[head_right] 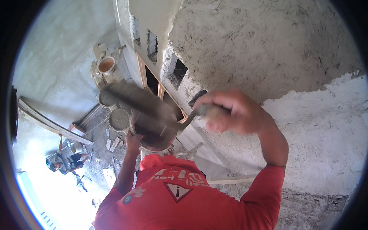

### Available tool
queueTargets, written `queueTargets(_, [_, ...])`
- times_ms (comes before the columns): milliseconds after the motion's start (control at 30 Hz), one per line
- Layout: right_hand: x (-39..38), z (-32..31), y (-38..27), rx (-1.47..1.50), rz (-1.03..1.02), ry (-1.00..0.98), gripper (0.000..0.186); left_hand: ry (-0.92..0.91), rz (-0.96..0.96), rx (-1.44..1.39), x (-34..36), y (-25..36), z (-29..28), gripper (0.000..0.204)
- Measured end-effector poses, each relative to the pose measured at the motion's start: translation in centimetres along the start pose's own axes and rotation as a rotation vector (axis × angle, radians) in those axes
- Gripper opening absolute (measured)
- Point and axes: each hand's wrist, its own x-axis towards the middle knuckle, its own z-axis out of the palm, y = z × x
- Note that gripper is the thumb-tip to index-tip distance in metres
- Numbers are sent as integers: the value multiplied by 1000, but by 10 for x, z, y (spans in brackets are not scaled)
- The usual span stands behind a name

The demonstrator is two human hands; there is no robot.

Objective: The person applies mortar to a wall using a trowel and smooths it across the surface, repeatedly scooping more material from a bucket held in the other hand.

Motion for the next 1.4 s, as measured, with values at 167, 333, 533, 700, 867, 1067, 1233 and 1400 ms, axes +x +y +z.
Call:
queueTargets(167, [-55,-63,55,-84,612,903,48,21,15,33,-22,1,5,48])
queueTargets(333, [-98,-50,32,-143,388,1077,41,8,-40,-30,-44,15,12,52])
queueTargets(533, [-91,89,117,378,717,201,43,8,-36,-285,-54,-9,9,54])
queueTargets(700, [-37,162,145,-114,529,-171,51,61,75,-25,-60,-5,16,58])
queueTargets(867, [40,163,159,-820,319,-107,37,47,203,277,-71,47,23,64])
queueTargets(1067, [31,184,169,-1014,122,-261,28,6,302,301,-59,65,17,65])
queueTargets(1233, [18,151,153,-1123,-17,-116,33,-10,260,442,-61,69,23,66])
queueTargets(1400, [38,131,139,-1339,139,-202,19,-50,291,518,-73,91,49,68])
